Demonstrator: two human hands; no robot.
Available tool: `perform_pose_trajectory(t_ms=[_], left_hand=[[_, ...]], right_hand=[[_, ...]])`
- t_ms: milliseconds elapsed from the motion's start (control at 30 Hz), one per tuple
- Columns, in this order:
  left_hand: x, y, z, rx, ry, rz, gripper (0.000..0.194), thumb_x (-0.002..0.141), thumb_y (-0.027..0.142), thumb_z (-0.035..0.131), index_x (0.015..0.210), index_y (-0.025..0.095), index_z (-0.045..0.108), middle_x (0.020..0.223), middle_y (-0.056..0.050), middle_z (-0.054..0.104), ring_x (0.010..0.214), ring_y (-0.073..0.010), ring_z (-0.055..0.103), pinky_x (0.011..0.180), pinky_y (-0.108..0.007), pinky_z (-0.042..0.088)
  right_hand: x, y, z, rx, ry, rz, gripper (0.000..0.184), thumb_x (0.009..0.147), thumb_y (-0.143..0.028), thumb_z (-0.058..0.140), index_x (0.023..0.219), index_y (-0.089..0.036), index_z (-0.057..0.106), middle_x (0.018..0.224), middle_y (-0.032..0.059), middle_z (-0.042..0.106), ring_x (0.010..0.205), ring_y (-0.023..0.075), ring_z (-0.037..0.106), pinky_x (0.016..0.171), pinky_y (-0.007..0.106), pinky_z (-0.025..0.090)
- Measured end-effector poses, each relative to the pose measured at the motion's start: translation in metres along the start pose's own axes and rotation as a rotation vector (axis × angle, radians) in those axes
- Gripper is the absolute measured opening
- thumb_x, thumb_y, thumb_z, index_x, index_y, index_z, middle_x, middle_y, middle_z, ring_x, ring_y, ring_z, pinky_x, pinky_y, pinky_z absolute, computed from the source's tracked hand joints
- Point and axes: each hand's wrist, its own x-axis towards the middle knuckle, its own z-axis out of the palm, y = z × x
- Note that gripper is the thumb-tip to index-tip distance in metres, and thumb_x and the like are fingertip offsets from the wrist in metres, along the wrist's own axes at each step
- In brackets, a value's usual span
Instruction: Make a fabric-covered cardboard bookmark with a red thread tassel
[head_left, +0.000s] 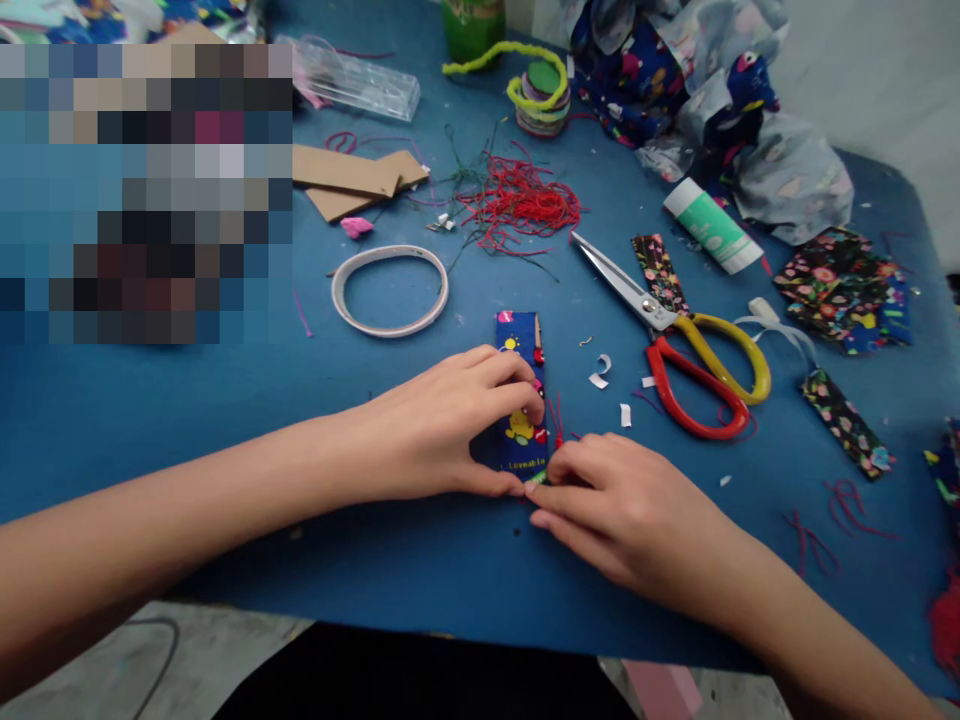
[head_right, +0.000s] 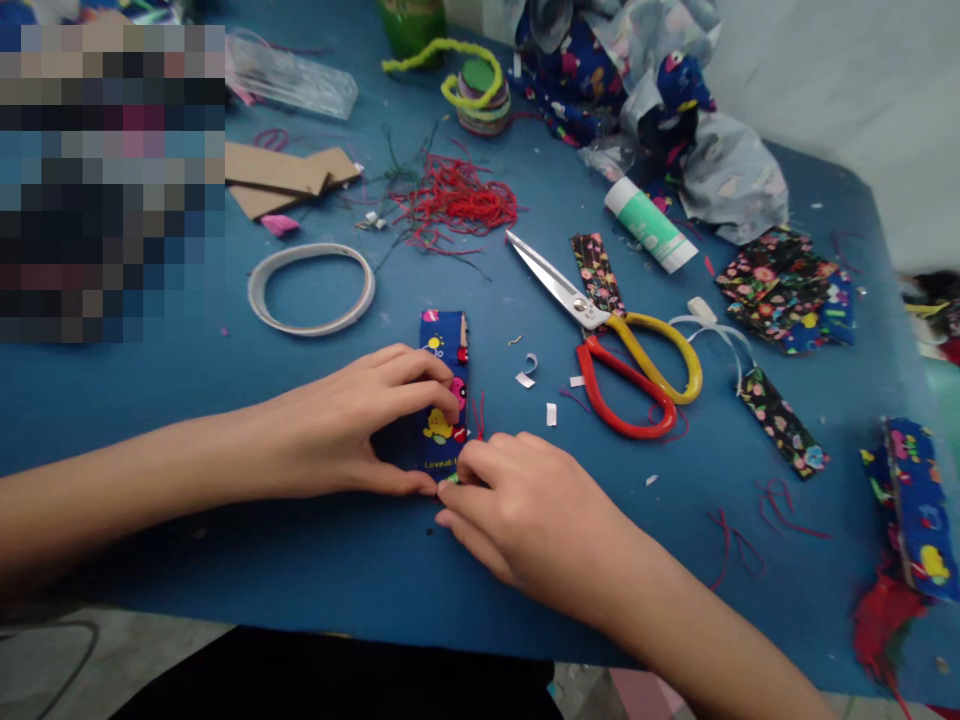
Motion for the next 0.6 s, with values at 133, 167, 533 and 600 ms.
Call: perform_pose_trajectory(t_ms=[133,167,533,600], left_hand=[[0.002,-0.002,0.000,-0.019,-0.013,0.005,0.040,0.074,0.042,0.074,0.102,0.019,0.057,0.111,-0.007,0.057,0.104,-0.0242,0.052,0.088,-0.036,0.045],[0.002,-0.002,0.001,-0.018,-0.014,0.005,0.041,0.074,0.044,0.073,0.102,0.019,0.057,0.111,-0.007,0.057,0.104,-0.0241,0.052,0.087,-0.036,0.045],[0.005,-0.005,0.004,0.017,-0.008,0.080,0.045,0.077,0.051,0.069,0.105,0.017,0.058,0.110,-0.009,0.057,0.099,-0.0248,0.052,0.086,-0.037,0.042],[0.005,-0.007,0.005,0.000,0.021,0.092,0.049,0.073,0.052,0.072,0.104,0.016,0.058,0.109,-0.010,0.058,0.099,-0.0244,0.052,0.086,-0.036,0.043]], right_hand=[[0.009,0.008,0.006,0.129,0.074,0.138,0.017,0.092,-0.030,0.058,0.102,-0.017,0.063,0.095,0.0043,0.067,0.087,0.0183,0.060,0.073,0.032,0.042],[0.011,0.009,0.006,0.133,0.063,0.153,0.018,0.090,-0.030,0.062,0.102,-0.017,0.061,0.097,0.0042,0.067,0.089,0.0183,0.060,0.074,0.031,0.041],[0.026,-0.007,0.000,-0.157,-0.042,0.282,0.013,0.088,-0.025,0.064,0.083,-0.014,0.060,0.084,0.0083,0.065,0.079,0.0227,0.059,0.067,0.033,0.034],[0.022,-0.003,-0.003,-0.066,0.035,0.278,0.018,0.083,-0.029,0.070,0.077,-0.015,0.060,0.079,0.0048,0.064,0.077,0.0197,0.059,0.066,0.030,0.037]])
